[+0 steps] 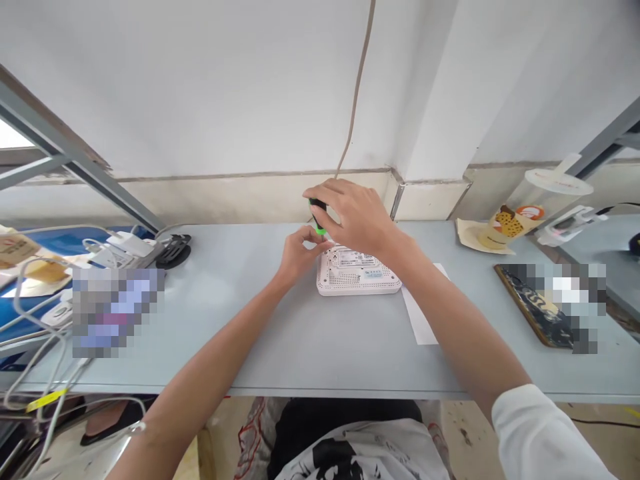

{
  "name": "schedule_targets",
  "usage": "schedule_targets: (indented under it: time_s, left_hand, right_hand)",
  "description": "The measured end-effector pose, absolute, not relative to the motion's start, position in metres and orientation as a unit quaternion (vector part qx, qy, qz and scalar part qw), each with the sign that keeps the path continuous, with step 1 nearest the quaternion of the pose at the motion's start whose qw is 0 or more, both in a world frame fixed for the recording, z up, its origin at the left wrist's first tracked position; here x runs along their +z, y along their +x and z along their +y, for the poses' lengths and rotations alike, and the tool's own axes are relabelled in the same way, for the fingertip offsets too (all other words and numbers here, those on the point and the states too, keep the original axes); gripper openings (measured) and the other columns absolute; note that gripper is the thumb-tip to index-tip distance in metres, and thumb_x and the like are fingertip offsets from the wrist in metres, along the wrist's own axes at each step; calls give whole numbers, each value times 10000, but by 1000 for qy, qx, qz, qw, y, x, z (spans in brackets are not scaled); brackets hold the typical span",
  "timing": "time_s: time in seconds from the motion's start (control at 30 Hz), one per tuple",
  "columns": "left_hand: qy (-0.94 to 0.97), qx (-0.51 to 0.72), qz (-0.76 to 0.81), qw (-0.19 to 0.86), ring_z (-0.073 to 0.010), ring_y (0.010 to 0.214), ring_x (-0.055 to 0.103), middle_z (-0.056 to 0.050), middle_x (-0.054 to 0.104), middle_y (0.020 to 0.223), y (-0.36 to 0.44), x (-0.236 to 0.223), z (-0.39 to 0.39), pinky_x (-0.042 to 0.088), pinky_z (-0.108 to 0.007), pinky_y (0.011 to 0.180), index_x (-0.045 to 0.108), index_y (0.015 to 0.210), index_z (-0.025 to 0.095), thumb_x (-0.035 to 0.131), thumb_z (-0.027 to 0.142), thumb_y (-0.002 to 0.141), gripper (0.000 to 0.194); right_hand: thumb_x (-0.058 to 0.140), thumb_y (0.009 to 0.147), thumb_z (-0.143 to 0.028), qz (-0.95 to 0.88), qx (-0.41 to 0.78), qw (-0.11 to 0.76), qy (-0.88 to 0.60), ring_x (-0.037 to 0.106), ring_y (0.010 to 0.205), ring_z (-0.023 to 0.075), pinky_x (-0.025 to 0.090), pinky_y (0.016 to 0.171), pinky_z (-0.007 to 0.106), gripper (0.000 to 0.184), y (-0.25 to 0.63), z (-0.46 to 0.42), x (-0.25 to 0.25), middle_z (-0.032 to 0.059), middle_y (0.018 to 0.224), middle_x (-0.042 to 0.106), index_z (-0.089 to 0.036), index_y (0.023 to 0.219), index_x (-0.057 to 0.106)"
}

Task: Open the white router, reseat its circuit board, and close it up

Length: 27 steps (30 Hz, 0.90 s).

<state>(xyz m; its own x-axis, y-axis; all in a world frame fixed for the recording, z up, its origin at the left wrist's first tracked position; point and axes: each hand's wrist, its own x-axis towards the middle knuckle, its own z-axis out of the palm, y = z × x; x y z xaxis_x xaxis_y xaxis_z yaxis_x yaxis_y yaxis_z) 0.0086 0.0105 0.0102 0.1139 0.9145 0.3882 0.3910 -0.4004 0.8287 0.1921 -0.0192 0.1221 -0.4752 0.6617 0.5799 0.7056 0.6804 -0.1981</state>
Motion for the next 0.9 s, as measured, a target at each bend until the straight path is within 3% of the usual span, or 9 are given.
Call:
schedule_targets:
  time_s: [0.2, 0.43, 0.53, 0.67, 0.8, 0.9]
  left_hand:
    - [720, 450, 440, 292, -269, 995, 707, -53, 785, 1013, 1, 9, 14, 515, -426, 930, 779, 885, 249, 771, 423, 818, 187]
    - [677, 479, 472, 300, -204, 750, 655, 1, 686, 723, 15, 8, 10, 537, -370, 767, 622, 682, 218, 819, 369, 728, 253]
    - [673, 475, 478, 306, -196, 731, 639, 1, 668, 709, 17, 7, 10, 522, -348, 716, 597, 673, 217, 845, 403, 721, 314]
    - [692, 458, 454, 324, -206, 790, 668, -15, 727, 799, 3, 8, 11, 539, -362, 790, 651, 744, 221, 865, 464, 734, 324]
    - [707, 453, 420, 345, -200, 811, 669, -42, 756, 880, -14, 5, 15, 545, -362, 829, 725, 843, 227, 644, 681, 917, 467]
    - [675, 481, 423, 367, -201, 760, 642, -73, 740, 831, -18, -1, 20, 544, -362, 781, 729, 776, 216, 395, 804, 981, 706]
  right_hand:
    - [398, 1078, -269, -861, -42, 307, -403, 658, 1044, 237, 361, 632, 344, 368, 187, -19, 119, 89, 1221, 738, -227, 1351, 643]
    - [427, 1067, -270, -852, -35, 288, -436, 656, 1102, 259, 409, 689, 351, 423, 185, -15, 114, 117, 1288, 715, -186, 1454, 575]
    - [419, 1082, -316, -841, -45, 279, -462, 654, 1017, 262, 390, 662, 338, 425, 181, -13, 111, 130, 1226, 701, -189, 1462, 560]
    - [404, 1090, -327, -833, -36, 293, -469, 619, 826, 220, 412, 683, 334, 367, 178, -9, 106, 121, 1130, 661, -194, 1355, 619]
    - [367, 989, -124, -858, 5, 342, -384, 615, 953, 221, 470, 801, 339, 431, 178, -10, 102, 128, 1192, 631, -194, 1345, 598]
    - [439, 967, -173, -853, -2, 345, -391, 608, 917, 215, 467, 754, 330, 414, 176, -12, 99, 125, 1231, 615, -200, 1356, 578]
